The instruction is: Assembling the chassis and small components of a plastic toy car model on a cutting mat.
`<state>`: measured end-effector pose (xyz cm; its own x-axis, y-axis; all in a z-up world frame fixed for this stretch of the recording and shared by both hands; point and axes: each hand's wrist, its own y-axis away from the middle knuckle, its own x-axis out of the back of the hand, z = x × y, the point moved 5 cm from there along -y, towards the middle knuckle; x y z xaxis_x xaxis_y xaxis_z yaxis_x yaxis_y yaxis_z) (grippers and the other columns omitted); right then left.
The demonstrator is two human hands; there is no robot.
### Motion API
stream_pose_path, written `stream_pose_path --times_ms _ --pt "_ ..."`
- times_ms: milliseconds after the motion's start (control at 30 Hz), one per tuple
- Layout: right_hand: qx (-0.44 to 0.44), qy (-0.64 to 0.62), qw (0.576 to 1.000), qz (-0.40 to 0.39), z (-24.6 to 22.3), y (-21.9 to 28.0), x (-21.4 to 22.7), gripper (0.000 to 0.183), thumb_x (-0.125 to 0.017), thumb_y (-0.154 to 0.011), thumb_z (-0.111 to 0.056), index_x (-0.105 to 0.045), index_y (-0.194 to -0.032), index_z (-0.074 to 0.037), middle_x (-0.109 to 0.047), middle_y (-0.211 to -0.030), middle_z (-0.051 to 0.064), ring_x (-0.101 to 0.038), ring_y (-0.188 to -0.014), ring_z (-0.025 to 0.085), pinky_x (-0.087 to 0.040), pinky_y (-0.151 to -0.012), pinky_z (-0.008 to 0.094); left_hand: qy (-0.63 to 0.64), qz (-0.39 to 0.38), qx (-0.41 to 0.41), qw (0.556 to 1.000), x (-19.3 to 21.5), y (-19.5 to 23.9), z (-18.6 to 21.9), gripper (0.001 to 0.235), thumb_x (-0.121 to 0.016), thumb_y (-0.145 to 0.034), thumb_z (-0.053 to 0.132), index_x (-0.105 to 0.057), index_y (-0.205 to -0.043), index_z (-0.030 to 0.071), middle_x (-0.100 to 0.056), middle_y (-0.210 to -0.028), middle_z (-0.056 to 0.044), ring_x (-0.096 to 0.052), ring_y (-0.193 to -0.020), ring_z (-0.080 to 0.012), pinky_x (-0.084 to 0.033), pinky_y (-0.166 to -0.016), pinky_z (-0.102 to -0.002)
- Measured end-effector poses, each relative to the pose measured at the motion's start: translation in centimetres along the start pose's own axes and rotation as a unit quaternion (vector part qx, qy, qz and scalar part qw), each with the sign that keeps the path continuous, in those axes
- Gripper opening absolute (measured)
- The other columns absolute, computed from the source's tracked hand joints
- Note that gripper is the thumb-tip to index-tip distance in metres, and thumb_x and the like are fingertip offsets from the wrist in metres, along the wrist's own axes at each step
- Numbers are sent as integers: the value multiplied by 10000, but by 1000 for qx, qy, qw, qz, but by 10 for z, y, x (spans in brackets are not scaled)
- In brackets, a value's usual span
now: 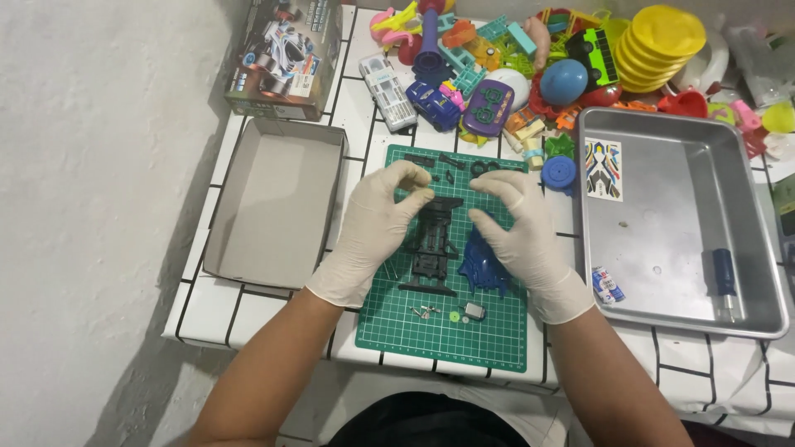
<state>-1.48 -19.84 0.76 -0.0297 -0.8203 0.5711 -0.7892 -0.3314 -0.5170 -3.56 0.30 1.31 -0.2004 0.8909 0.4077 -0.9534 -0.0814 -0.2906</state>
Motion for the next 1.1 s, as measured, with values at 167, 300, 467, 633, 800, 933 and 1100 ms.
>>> stream_pose_path --times_ms 167,300,467,633,800,933,1100 --pt "63 79 992 -70 -14 -15 -6 348 -846 -856 -205 -725 -1175 -134 -698 -1000 43 -655 -1032 238 -471 -945 391 145 -27 57 987 -19 -5 -7 215 -835 -843 240 -725 -1011 165 -752 -873 -20 -693 -927 -168 -495 -947 -387" --pt "102 95 986 -93 -13 -22 -13 239 -834 -875 -205 -727 -1077 -136 -725 -917 9 -668 -943 198 -476 -873 355 192 -40 67 978 -28 -8 -12 248 -842 -831 173 -724 -1043 122 -744 -862 -68 -672 -936 -191 -477 -982 -425" --pt "72 70 988 -117 -4 -26 -20 200 -830 -855 -156 -743 -1034 -137 -748 -897 -2 -683 -915 184 -491 -872 336 215 -44 77 973 -26 -6 -9 255 -851 -824 160 -732 -1044 111 -755 -862 -73 -675 -931 -183 -470 -997 -414" --pt "14 12 993 -118 -2 -28 -21 199 -842 -836 -149 -757 -1015 -166 -726 -882 -17 -681 -912 184 -520 -859 341 231 -40 82 969 -29 -5 -8 263 -846 -822 133 -742 -1062 103 -766 -864 -74 -674 -896 -148 -492 -953 -353" --pt "-8 21 995 -95 12 -21 -23 194 -838 -837 -149 -767 -1014 -180 -711 -880 -17 -674 -916 183 -523 -860 323 137 -23 4 990 -20 0 -6 272 -804 -866 166 -735 -1125 122 -754 -969 -96 -718 -983 -228 -532 -948 -371" --pt "-24 81 994 -75 30 -20 -18 168 -830 -861 -146 -762 -1015 -152 -690 -918 -13 -660 -970 173 -505 -896 327 -42 -12 -143 989 -26 -2 -17 418 -780 -894 176 -646 -1274 64 -671 -1094 -145 -628 -1115 -291 -461 -1037 -442" --pt "-120 98 983 -99 38 -17 -22 153 -796 -877 -87 -793 -1024 -130 -562 -948 25 -591 -970 218 -524 -874 363 -204 -63 -173 962 -35 3 -33 442 -780 -873 157 -631 -1279 64 -628 -1105 -133 -557 -1145 -319 -386 -1090 -522"
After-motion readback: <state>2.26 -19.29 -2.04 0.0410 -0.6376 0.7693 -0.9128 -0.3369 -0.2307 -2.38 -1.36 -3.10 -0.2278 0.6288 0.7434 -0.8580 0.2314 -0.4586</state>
